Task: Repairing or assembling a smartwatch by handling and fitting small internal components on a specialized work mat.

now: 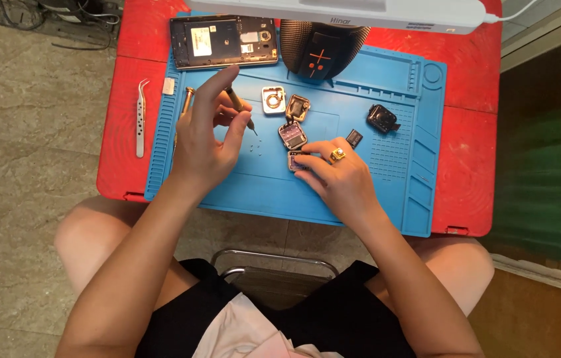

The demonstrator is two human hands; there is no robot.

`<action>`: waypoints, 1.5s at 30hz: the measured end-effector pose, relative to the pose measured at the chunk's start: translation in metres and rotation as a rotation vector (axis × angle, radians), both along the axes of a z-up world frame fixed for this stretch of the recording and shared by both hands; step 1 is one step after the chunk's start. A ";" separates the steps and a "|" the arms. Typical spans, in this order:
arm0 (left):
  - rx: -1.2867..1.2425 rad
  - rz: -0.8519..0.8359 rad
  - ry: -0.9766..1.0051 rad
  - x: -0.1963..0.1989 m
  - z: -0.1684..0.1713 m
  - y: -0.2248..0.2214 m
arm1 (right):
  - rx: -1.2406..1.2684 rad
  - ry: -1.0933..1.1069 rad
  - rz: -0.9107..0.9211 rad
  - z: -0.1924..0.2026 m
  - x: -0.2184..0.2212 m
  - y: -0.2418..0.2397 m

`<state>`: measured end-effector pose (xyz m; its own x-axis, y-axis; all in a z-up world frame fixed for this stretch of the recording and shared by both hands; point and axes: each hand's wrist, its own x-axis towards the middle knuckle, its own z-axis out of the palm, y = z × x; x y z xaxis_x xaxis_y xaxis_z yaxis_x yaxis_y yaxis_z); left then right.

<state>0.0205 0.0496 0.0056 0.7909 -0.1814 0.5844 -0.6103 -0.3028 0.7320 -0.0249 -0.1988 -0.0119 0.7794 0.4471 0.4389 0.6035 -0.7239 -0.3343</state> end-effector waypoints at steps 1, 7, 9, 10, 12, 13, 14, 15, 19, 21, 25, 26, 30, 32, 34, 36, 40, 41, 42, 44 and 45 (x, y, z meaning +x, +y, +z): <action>0.000 0.003 0.003 -0.001 0.001 0.000 | 0.000 0.003 0.003 -0.003 -0.001 -0.001; 0.059 -0.030 0.250 -0.001 -0.001 -0.003 | 0.014 -0.018 0.052 -0.007 -0.003 -0.002; 0.076 -0.046 0.268 -0.001 -0.003 -0.005 | 0.030 -0.014 0.063 -0.005 -0.004 -0.001; 0.076 -0.046 0.268 0.000 -0.006 -0.006 | 0.030 -0.014 0.062 -0.001 -0.004 0.000; 0.114 -0.006 0.124 0.002 -0.011 -0.009 | 0.021 0.016 0.016 0.007 -0.003 0.001; 0.114 -0.008 0.123 0.002 -0.011 -0.009 | 0.022 0.015 0.013 0.008 -0.004 0.002; 0.090 -0.013 0.123 0.001 -0.010 -0.009 | 0.036 0.016 0.018 0.010 -0.005 0.002; 0.066 -0.020 0.120 0.002 -0.010 -0.010 | 0.050 0.014 0.021 0.011 -0.005 0.001; -0.095 -0.079 0.168 -0.006 -0.004 -0.018 | 0.106 0.022 -0.009 0.007 -0.005 0.000; -0.254 -0.117 0.205 -0.012 -0.005 -0.026 | 0.225 0.066 -0.054 0.005 -0.005 0.001; -0.337 -0.194 0.198 -0.021 -0.013 -0.042 | 0.310 0.082 -0.078 0.007 -0.005 0.006; -0.344 -0.219 0.191 -0.023 -0.016 -0.044 | 0.341 0.103 -0.077 0.007 -0.006 0.006; -0.342 -0.259 0.183 -0.025 -0.022 -0.049 | 0.387 0.129 -0.089 0.010 -0.007 0.007; -0.343 -0.259 0.172 -0.024 -0.022 -0.050 | 0.383 0.123 -0.083 0.014 -0.006 0.008; -0.344 -0.259 0.163 -0.024 -0.021 -0.050 | 0.380 0.119 -0.078 0.014 -0.006 0.007; -0.338 -0.252 0.156 -0.024 -0.020 -0.050 | 0.376 0.107 -0.080 0.012 -0.006 0.006; -0.332 -0.239 0.138 -0.024 -0.020 -0.050 | 0.377 0.104 -0.084 0.013 -0.007 0.007; -0.329 -0.236 0.138 -0.025 -0.020 -0.051 | 0.379 0.109 -0.084 0.014 -0.007 0.008; -0.327 -0.234 0.138 -0.025 -0.021 -0.051 | 0.382 0.115 -0.084 0.014 -0.008 0.008; -0.326 -0.234 0.135 -0.026 -0.020 -0.051 | 0.383 0.117 -0.078 0.013 -0.007 0.008; -0.325 -0.234 0.134 -0.026 -0.019 -0.052 | 0.385 0.121 -0.072 0.012 -0.007 0.007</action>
